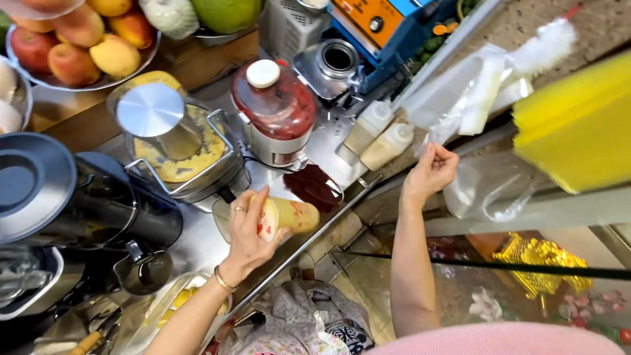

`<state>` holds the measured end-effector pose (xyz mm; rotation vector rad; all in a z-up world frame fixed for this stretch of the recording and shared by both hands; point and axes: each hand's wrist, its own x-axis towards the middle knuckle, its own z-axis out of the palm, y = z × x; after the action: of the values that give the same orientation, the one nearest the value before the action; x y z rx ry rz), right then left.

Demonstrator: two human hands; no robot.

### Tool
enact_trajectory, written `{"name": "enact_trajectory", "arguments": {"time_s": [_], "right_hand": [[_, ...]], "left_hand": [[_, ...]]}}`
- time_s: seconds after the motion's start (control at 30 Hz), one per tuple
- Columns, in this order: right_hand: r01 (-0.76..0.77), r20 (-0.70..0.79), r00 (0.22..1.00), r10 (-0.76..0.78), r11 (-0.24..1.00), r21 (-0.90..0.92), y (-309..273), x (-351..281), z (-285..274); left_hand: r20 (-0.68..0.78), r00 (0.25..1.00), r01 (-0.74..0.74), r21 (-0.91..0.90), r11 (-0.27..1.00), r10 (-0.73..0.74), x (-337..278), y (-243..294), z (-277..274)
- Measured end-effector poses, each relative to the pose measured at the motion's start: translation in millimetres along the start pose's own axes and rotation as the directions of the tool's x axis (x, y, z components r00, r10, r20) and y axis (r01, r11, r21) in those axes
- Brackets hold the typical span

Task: Preparing a fruit juice by blending pineapple and ice, sealing the cup, and serving a customer.

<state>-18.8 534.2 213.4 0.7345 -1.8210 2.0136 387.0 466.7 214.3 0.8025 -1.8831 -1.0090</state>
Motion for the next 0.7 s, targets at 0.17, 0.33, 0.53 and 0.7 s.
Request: {"name": "enact_trajectory", "arguments": {"time_s": [0.17, 0.33, 0.53, 0.7], "right_hand": [[-0.072, 0.034, 0.997, 0.068, 0.987, 0.141, -38.7, -8.5, -22.6], [-0.139, 0.175, 0.973, 0.149, 0.988, -0.072, -46.2, -91.6, -34.1], [-0.416, 0.640, 0.691, 0.336, 0.909, -0.029, -32.9, -146.1, -49.9], [-0.852, 0.818, 0.393, 0.421, 0.501, 0.152, -61.2, -79.2, -26.5]], "left_hand": [[0.187, 0.911, 0.410, -0.498, 0.764, -0.367, 11.1, -83.5, 42.9], [0.226, 0.958, 0.169, 0.049, 0.984, -0.176, 38.3, -44.6, 64.3], [0.296, 0.925, 0.003, 0.622, 0.783, -0.239, 35.0, -75.7, 80.2], [0.336, 0.841, 0.117, 0.653, 0.749, -0.424, 41.8, -87.5, 71.4]]}}
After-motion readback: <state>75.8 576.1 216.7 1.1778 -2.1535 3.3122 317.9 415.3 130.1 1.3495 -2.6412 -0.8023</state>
